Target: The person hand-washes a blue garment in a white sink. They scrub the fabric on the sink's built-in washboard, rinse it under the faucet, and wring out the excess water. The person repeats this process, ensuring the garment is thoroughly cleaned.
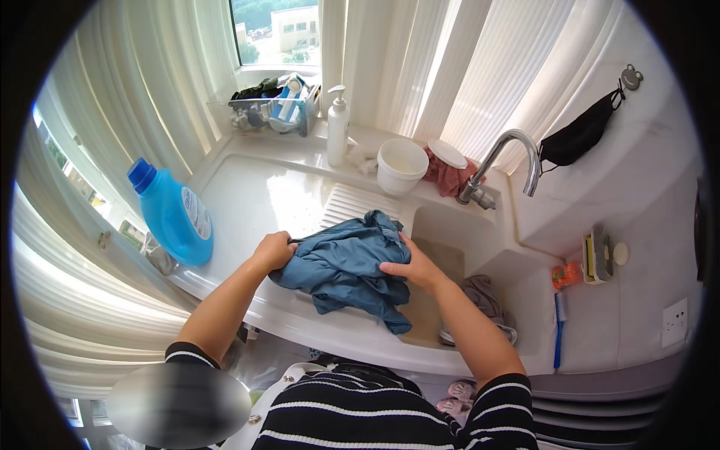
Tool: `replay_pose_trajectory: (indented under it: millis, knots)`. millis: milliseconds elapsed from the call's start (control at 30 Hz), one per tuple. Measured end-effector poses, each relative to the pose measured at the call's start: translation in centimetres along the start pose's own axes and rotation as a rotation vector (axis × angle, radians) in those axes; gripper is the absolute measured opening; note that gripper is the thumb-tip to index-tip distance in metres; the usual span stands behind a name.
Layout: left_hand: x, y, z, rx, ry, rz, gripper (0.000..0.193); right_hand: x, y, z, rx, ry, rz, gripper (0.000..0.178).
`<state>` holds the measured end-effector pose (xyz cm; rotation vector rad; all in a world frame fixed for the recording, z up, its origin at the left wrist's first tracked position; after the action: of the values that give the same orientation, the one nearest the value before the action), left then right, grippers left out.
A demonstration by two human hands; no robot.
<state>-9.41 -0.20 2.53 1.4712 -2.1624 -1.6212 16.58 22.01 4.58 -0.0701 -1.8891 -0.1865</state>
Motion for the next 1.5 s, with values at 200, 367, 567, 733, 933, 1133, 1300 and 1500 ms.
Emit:
replay_pose_trajectory:
  millis: [200,367,567,733,933,1133,1300,1500]
  knots:
    - [-1.5,1.7,-3.1,-0.125,-0.057,-0.105,0.030,1.5,1.5,-1.0,-0.250,0.116,0.085,0.022]
    - [0.6,4.0,-5.2,-0.206,-0.343,-1.238,0.027,6.4,4.2,-1.2,-0.244,0.351,0.593,0.025]
    - [3.5,1.2,-6.6,0.078,-0.038,-0.925,0.029,0.6,3.4,0.7,-0.427,-0.095,0.319,0.035]
    - [1.9,-0.8,-8.8,0.253,-0.028,-1.081,0.025,-1.1,-0.4,2.6,-0.305,-0.102,-0.010,0.045]
    - [0.2,0.6,-9.1,0.119,-0.335,-1.208,0.025,-3.5,-0.9,7.5,-0.381,-0.162,0.244,0.036]
    - [0.9,5.9,-9.6,-0.174,-0.593,-1.681,0.033,3.7,5.1,5.6,-0.334,0.210,0.781,0.020]
    - [0.8,8.6,-8.2,-0.255,-0.693,-1.810,0.034,8.8,9.5,4.5,-0.407,0.371,0.652,0.028]
    - [1.2,10.1,-6.0,-0.199,-0.666,-1.932,0.040,10.4,12.0,3.2,-0.589,0.287,-0.106,0.030]
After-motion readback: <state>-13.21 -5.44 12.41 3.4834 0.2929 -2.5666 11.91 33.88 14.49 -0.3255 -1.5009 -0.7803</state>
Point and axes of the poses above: each hand's wrist, its own z-axis towards the middle knuckle, its own y-axis out of the back of the hand, x = y × z, the point moved 5 cm from there along z, towards the middle knuckle, and after that the axes turned 15 degrees about x, right-handed, at the moved point
